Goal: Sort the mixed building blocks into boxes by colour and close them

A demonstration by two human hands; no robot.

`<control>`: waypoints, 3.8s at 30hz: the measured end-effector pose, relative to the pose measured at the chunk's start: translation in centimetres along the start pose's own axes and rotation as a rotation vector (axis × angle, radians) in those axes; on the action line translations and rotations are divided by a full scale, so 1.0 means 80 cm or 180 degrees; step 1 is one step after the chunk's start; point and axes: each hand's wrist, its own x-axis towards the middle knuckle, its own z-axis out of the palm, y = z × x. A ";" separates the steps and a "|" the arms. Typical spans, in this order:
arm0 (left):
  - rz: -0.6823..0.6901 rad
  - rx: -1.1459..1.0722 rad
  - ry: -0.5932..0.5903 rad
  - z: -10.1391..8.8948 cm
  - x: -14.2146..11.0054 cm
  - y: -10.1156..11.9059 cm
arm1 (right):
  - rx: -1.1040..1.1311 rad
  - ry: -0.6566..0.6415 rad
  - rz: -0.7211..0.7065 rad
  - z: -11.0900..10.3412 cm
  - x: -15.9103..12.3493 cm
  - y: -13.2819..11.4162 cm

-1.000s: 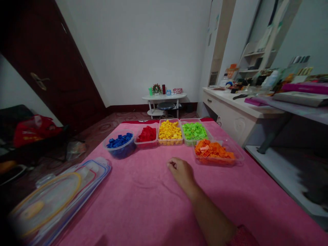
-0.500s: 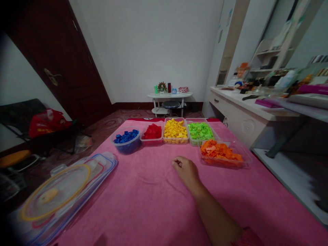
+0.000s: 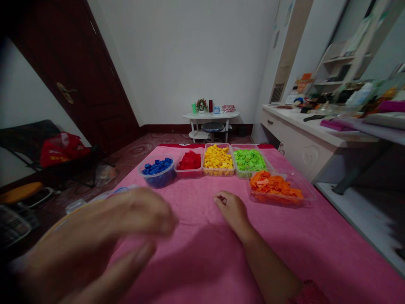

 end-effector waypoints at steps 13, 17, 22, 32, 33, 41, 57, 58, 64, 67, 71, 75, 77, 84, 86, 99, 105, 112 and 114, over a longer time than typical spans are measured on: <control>-0.0756 0.2452 -0.1268 -0.076 0.326 -0.057 | -0.0092 -0.0014 0.0038 0.000 0.002 0.003; -0.0551 0.2311 -0.1276 -0.078 0.338 -0.064 | -0.0092 -0.0006 0.0036 0.000 0.002 0.003; -0.0686 0.2241 -0.1175 -0.083 0.343 -0.077 | -0.0116 -0.0011 0.0041 0.000 0.002 0.002; -0.0645 0.2021 -0.1104 -0.072 0.346 -0.075 | -0.0236 0.0007 0.0024 -0.001 0.001 -0.002; -0.0630 0.2020 -0.1095 -0.070 0.347 -0.076 | -0.0245 0.0016 0.0036 -0.001 0.000 -0.002; -0.0664 0.1912 -0.1045 -0.062 0.349 -0.083 | -0.0219 0.0014 0.0031 -0.003 0.002 -0.005; -0.1459 0.1072 -0.1164 -0.206 0.181 -0.114 | -0.0279 -0.0077 -0.0025 -0.004 0.003 0.008; -0.1590 0.1041 -0.1131 -0.211 0.156 -0.120 | -0.0323 -0.0056 -0.0049 -0.003 0.002 0.007; -0.1618 0.0839 -0.1097 -0.226 0.049 -0.102 | -0.0670 -0.0155 -0.0467 0.020 -0.003 -0.022; -0.1264 0.0799 -0.1273 -0.223 0.027 -0.075 | -0.0828 -0.0551 -0.0709 0.038 -0.007 -0.040; -0.1133 0.0729 -0.1168 -0.216 0.016 -0.051 | -0.0807 -0.0706 -0.0749 0.048 -0.009 -0.048; -0.1367 0.0672 -0.0444 -0.229 0.029 -0.034 | -0.0681 -0.0771 -0.0718 0.045 -0.010 -0.042; -0.1694 0.0562 0.0211 -0.244 0.054 -0.028 | -0.0687 -0.0798 -0.0743 0.044 -0.010 -0.041; -0.2321 -0.1419 0.2242 -0.232 0.242 -0.072 | -0.0632 -0.0826 -0.0692 0.045 -0.014 -0.044; -0.2626 -0.2147 0.2191 -0.196 0.300 -0.098 | -0.0573 -0.0816 -0.0684 0.044 -0.014 -0.045; -0.3498 -0.0783 0.1210 -0.072 0.377 -0.172 | -0.0073 -0.0852 -0.0591 0.039 -0.009 -0.043; -0.3501 -0.0083 0.0781 -0.074 0.372 -0.180 | -0.0108 -0.0861 -0.0569 0.040 -0.008 -0.043; -0.3453 0.0102 0.0683 -0.067 0.369 -0.189 | -0.0133 -0.0865 -0.0572 0.039 -0.010 -0.043; -0.3422 0.0127 0.0652 -0.067 0.371 -0.190 | -0.0105 -0.0886 -0.0565 0.039 -0.011 -0.043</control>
